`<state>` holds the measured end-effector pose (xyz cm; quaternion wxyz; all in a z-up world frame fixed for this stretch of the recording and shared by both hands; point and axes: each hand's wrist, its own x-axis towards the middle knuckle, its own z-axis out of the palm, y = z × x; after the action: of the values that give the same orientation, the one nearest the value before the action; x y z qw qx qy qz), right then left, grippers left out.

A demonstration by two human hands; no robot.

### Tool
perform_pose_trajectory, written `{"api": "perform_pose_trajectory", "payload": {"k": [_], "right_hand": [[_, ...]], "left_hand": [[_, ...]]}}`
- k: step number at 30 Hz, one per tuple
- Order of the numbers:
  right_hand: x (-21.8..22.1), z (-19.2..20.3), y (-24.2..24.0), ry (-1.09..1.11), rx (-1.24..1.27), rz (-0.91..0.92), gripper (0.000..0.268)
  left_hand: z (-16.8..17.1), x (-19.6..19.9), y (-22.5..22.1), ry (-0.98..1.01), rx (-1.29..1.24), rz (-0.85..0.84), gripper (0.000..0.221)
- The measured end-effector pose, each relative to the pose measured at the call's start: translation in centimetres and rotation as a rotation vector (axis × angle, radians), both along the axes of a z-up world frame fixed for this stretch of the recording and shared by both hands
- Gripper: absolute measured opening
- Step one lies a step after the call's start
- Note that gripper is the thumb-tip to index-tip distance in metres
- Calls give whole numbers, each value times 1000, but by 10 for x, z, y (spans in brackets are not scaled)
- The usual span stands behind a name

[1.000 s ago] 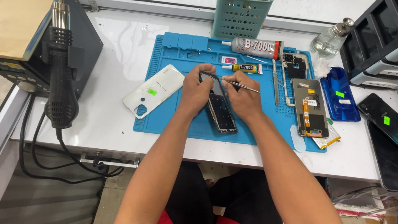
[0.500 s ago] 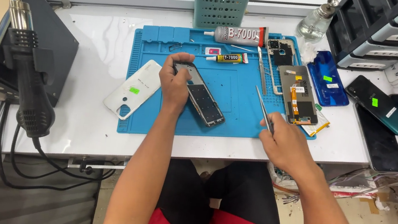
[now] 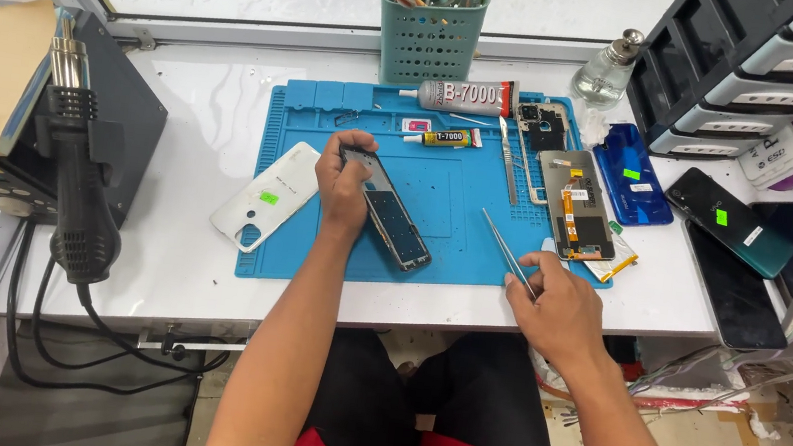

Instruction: Disassembling and cleaning internal components of a mobile phone using a pry tool and a brush.

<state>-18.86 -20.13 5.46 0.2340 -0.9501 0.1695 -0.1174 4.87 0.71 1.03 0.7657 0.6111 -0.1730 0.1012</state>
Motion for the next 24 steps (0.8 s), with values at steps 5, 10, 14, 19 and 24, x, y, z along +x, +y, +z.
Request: {"api": "perform_pose_trajectory", "payload": {"k": [5, 10, 14, 19, 24], "right_hand": [[3, 4, -3, -38, -164, -42, 23], [7, 16, 4, -6, -285, -51, 23], [12, 23, 15, -133, -285, 8, 23], [32, 14, 42, -150, 426, 142, 29], [46, 6, 62, -107, 1114, 62, 39]], "left_hand": [[4, -3, 1, 19, -72, -28, 39], [15, -11, -4, 35, -181, -87, 41], [19, -16, -9, 44, -270, -166, 40], [4, -6, -11, 1, -308, -189, 38], [-3, -6, -8, -186, -238, -77, 34]]}}
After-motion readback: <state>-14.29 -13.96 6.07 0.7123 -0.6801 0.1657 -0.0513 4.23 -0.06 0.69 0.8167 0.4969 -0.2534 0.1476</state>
